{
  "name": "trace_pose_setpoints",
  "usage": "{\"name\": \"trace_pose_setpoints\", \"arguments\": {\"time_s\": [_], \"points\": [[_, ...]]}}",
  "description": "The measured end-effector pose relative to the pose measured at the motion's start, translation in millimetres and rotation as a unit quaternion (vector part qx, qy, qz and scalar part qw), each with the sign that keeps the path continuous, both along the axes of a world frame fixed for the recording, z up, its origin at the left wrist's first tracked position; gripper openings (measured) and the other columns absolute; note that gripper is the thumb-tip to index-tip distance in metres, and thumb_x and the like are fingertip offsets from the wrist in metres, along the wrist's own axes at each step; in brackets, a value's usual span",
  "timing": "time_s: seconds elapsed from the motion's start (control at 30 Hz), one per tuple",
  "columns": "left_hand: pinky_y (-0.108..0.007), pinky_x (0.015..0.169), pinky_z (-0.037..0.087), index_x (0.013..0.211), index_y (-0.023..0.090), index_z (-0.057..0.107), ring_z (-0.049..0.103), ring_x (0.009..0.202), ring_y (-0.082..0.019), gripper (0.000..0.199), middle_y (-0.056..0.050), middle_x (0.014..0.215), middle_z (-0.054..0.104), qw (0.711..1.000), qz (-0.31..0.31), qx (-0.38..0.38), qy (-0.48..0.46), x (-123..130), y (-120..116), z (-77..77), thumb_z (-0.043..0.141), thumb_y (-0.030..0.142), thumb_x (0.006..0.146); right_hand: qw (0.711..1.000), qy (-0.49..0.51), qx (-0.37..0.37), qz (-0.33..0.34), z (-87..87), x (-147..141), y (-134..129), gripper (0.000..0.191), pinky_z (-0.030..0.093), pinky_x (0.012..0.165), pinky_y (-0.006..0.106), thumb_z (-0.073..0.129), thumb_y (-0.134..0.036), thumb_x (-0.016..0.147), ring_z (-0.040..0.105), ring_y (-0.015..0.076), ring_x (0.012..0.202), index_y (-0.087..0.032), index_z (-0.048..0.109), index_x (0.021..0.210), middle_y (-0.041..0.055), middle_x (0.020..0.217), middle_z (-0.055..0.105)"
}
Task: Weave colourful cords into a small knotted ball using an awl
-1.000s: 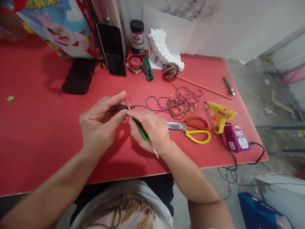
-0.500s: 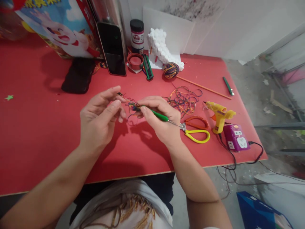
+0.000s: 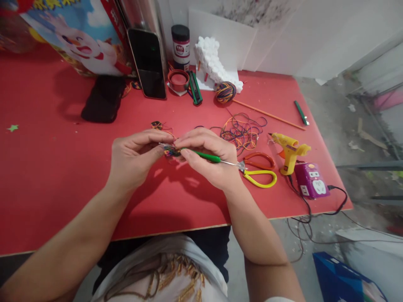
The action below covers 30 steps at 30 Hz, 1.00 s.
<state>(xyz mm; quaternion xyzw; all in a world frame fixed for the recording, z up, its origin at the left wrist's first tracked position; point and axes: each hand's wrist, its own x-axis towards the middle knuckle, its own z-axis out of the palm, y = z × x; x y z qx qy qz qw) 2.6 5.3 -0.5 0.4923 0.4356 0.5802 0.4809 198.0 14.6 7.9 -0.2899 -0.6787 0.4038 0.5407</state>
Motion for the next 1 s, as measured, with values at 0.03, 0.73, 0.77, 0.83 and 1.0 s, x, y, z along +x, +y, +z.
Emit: {"name": "trace_pose_setpoints", "arguments": {"time_s": [0.03,0.73,0.77,0.83,1.0], "points": [[-0.03,0.071,0.067,0.091,0.027,0.088,0.079,0.085,-0.019,0.008,-0.005,0.098,0.084,1.0,0.005,0.007,-0.005,0,0,-0.7,0.089,0.024,0.084,1.0,-0.001,0.005,-0.004,0.3,-1,0,0.012,0.073,0.075,0.036,0.081,-0.021,0.094,0.08,0.0227,0.096,-0.022,0.086,0.105,0.0092,0.105,0.081],[-0.032,0.076,0.065,0.103,0.025,0.087,0.076,0.083,-0.017,0.029,-0.004,0.097,0.083,0.989,0.008,-0.036,-0.14,7,-4,4.0,0.094,0.017,0.076,0.982,-0.1,0.117,-0.112,3.3,-10,-8,0.016,0.066,0.087,0.04,0.074,-0.021,0.099,0.078,0.0214,0.091,-0.028,0.082,0.111,0.0041,0.099,0.084],[-0.033,0.079,0.066,0.103,0.025,0.087,0.077,0.086,-0.017,0.029,-0.004,0.099,0.082,0.992,0.013,-0.025,-0.125,6,-4,3.6,0.095,0.017,0.076,0.982,-0.097,0.115,-0.112,3.3,-10,-9,0.016,0.066,0.086,0.04,0.073,-0.021,0.1,0.078,0.021,0.089,-0.028,0.082,0.111,0.0042,0.099,0.084],[-0.033,0.083,0.067,0.103,0.026,0.086,0.077,0.091,-0.018,0.031,-0.004,0.102,0.081,0.995,0.028,-0.005,-0.092,6,-5,2.6,0.096,0.018,0.075,0.984,-0.092,0.109,-0.111,2.9,-11,-10,0.016,0.066,0.086,0.039,0.072,-0.021,0.1,0.078,0.0206,0.088,-0.027,0.081,0.111,0.0045,0.1,0.084],[-0.029,0.082,0.066,0.107,0.029,0.087,0.076,0.097,-0.017,0.031,-0.004,0.108,0.079,0.996,0.067,0.038,-0.047,7,-5,-1.2,0.095,0.02,0.078,0.983,-0.097,0.11,-0.108,1.4,-15,-14,0.021,0.066,0.09,0.04,0.068,-0.017,0.102,0.08,0.0211,0.095,-0.027,0.078,0.117,0.0042,0.104,0.084]]}}
